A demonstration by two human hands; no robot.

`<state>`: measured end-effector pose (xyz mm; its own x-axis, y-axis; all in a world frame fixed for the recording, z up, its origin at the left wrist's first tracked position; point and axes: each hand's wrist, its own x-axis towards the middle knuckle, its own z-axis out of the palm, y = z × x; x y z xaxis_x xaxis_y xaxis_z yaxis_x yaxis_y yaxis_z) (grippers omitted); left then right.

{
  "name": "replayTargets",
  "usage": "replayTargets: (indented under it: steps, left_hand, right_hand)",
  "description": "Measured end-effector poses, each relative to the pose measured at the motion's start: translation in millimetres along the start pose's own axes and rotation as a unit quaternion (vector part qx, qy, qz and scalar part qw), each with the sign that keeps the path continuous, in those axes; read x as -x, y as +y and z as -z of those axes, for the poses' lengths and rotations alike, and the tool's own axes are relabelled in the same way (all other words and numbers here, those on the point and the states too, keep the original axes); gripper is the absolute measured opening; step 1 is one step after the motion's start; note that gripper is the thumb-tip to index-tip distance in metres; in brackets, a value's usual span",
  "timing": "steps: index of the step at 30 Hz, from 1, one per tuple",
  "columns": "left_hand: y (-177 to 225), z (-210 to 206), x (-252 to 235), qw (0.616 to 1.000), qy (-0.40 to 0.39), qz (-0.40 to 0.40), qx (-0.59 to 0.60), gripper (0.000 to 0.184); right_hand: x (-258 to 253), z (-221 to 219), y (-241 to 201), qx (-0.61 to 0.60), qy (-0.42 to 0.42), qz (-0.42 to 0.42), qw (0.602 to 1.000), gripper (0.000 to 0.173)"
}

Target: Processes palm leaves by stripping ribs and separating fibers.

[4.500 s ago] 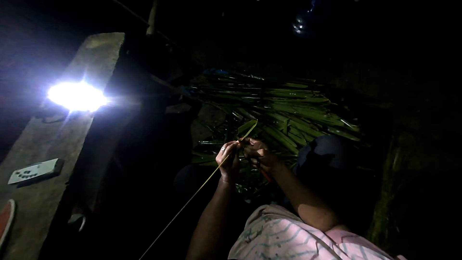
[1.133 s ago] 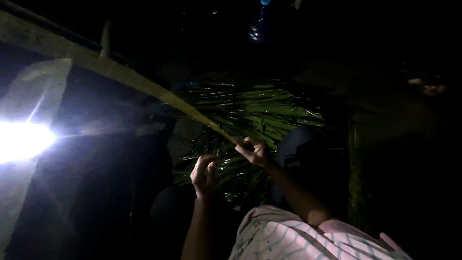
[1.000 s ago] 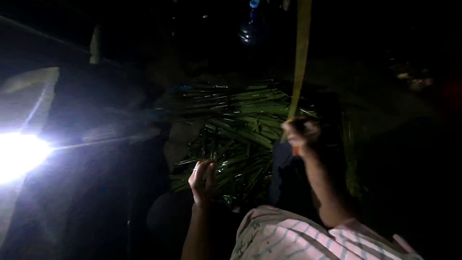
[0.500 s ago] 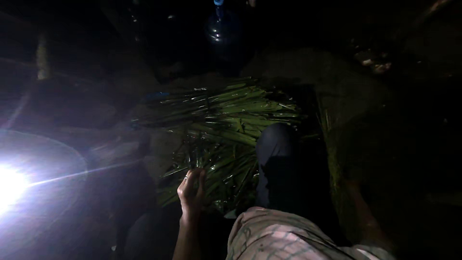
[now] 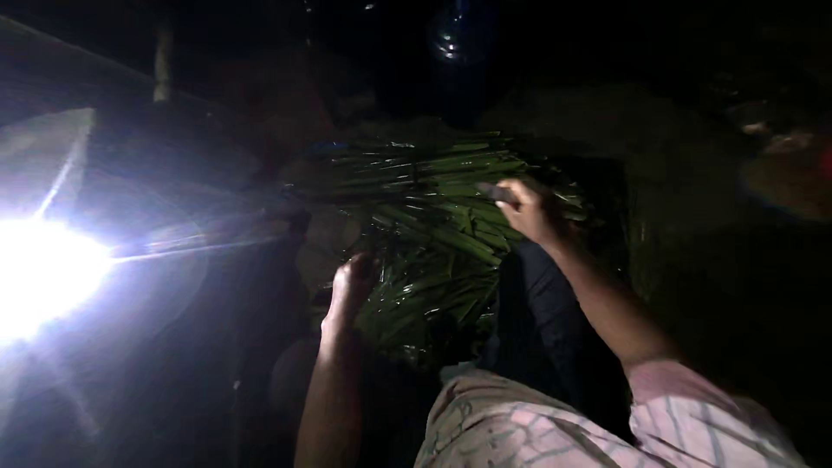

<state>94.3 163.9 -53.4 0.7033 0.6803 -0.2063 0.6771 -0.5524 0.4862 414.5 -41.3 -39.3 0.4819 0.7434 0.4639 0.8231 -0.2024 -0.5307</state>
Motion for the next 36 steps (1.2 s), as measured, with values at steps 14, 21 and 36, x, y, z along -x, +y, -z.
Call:
replayTargets:
  steps: [14, 21, 36]
  left_hand:
    - [-2, -16, -12, 0.948, -0.273, 0.124, -0.106, 0.046]
    - [16, -23, -25, 0.948, -0.306, 0.050, -0.066, 0.047]
    - [19, -24, -19, 0.950, -0.294, 0.055, -0.092, 0.044]
  right_hand:
    - [34, -240, 64, 0.134, -0.485, -0.309, 0.807, 0.044]
    - [48, -268, 76, 0.164, -0.448, -0.341, 0.810, 0.056]
    - [12, -212, 38, 0.173, -0.406, -0.264, 0.858, 0.034]
